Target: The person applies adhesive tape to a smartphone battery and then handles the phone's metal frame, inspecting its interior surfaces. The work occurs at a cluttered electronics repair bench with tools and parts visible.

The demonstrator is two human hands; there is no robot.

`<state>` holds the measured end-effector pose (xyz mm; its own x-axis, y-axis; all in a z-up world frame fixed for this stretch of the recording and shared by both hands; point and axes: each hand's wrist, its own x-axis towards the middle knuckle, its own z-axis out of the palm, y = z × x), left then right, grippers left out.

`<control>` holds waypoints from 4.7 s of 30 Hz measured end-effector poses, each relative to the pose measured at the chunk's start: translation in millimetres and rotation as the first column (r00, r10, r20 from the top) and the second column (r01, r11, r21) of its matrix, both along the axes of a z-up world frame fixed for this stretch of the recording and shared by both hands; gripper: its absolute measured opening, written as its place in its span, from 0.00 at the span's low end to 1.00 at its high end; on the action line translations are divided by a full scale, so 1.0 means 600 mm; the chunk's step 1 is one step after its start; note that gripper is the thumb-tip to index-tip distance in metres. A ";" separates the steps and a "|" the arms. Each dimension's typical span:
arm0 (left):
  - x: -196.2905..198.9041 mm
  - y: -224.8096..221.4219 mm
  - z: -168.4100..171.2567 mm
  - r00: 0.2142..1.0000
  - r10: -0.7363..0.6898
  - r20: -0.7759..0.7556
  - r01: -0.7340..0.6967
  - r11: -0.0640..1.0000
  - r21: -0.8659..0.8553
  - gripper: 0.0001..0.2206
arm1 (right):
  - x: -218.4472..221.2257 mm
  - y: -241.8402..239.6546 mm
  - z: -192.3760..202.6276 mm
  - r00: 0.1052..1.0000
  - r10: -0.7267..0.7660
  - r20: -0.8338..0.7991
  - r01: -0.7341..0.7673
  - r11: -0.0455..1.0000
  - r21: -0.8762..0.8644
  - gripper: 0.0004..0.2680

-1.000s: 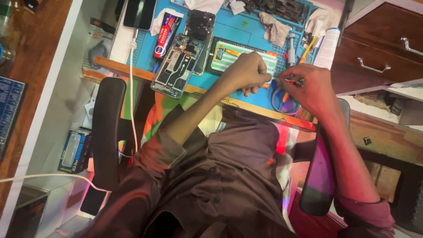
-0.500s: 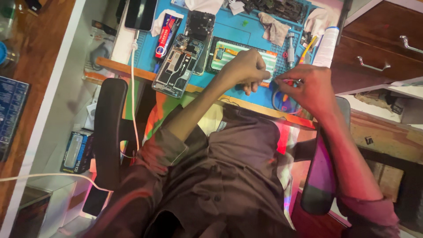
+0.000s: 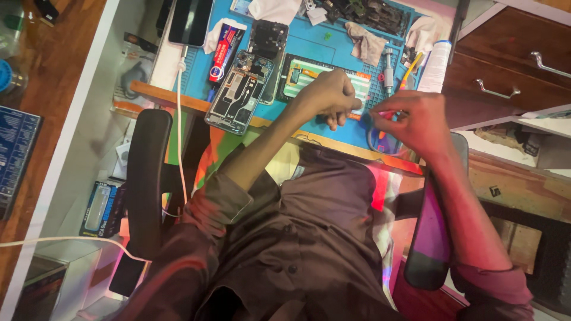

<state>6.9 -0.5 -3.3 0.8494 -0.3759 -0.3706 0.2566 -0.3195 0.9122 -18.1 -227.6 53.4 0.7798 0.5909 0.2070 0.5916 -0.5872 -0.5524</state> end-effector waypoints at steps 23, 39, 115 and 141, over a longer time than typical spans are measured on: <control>-0.169 0.023 0.064 0.702 0.301 0.645 -0.140 0.947 -0.289 0.09 | -0.078 0.006 0.086 0.843 0.074 -0.532 0.086 0.959 0.270 0.11; -0.207 0.050 0.090 0.662 0.322 0.677 -0.118 0.936 -0.330 0.10 | -0.097 0.020 0.039 0.721 0.148 -0.677 0.165 0.912 0.376 0.05; -0.140 0.080 0.007 0.612 -0.023 0.790 -0.476 0.788 0.392 0.21 | 0.419 -0.368 -0.133 0.817 -0.411 0.405 0.230 0.875 0.425 0.12; -0.232 0.175 0.055 0.584 0.227 0.780 -0.750 0.518 0.411 0.33 | -0.022 0.102 0.093 0.992 -0.070 0.104 0.072 0.997 -0.018 0.12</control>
